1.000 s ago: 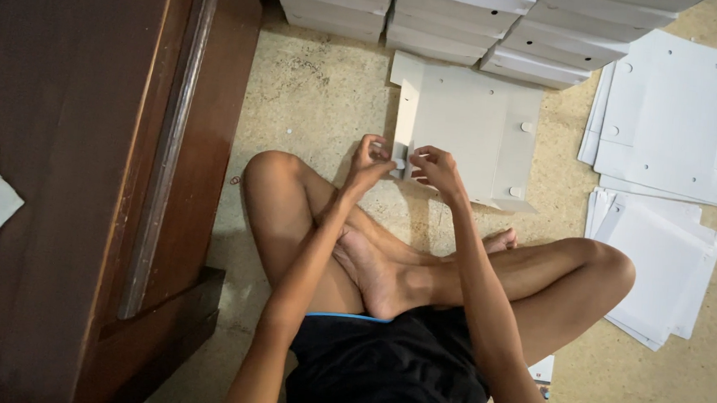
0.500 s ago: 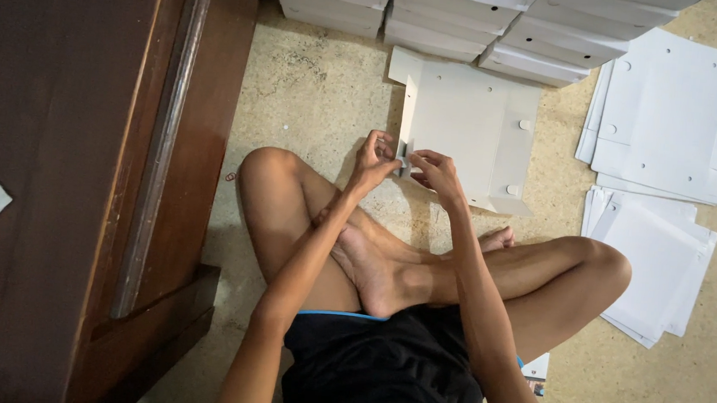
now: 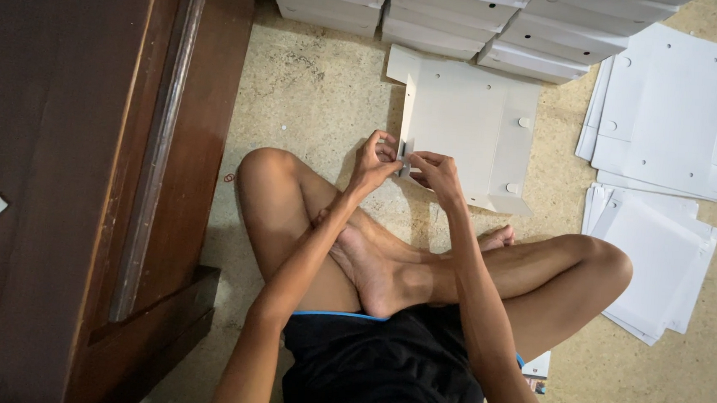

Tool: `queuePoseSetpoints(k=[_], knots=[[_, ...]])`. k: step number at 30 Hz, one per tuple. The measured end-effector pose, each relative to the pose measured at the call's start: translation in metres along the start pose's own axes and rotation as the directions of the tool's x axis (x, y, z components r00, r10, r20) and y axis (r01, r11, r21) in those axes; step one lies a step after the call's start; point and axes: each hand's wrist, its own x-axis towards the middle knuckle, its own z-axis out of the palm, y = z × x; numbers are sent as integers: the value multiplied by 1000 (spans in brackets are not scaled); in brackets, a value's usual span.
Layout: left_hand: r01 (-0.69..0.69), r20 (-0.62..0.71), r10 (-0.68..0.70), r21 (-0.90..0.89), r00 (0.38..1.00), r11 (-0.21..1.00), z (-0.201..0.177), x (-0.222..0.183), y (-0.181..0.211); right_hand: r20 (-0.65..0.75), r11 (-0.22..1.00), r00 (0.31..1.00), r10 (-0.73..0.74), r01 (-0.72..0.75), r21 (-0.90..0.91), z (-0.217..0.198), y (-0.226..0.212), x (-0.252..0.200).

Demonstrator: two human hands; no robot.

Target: The person folds white cardboard sheets into boxes and lids, tucking the tabs into the slots to secure the corners. The person assembles multiple boxes and lids one at a time and stacks the finished components.

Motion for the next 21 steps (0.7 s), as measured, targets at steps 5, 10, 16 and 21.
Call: queuePoseSetpoints(k=[5, 10, 16, 21], knots=[[6, 0, -6, -4, 1000, 1000, -1, -3, 6, -24, 999, 1000, -19, 18, -45, 3, -3, -2], [10, -13, -10, 9, 1000, 1000, -3, -3, 10, 8, 1000, 1000, -15, 15, -21, -3, 2, 2], [26, -31, -26, -4, 999, 1000, -6, -4, 14, 135, 996, 991, 12, -24, 85, -8, -6, -8], [25, -45, -25, -2, 999, 1000, -8, -4, 12, 140, 997, 990, -36, 25, 78, -8, -1, -3]])
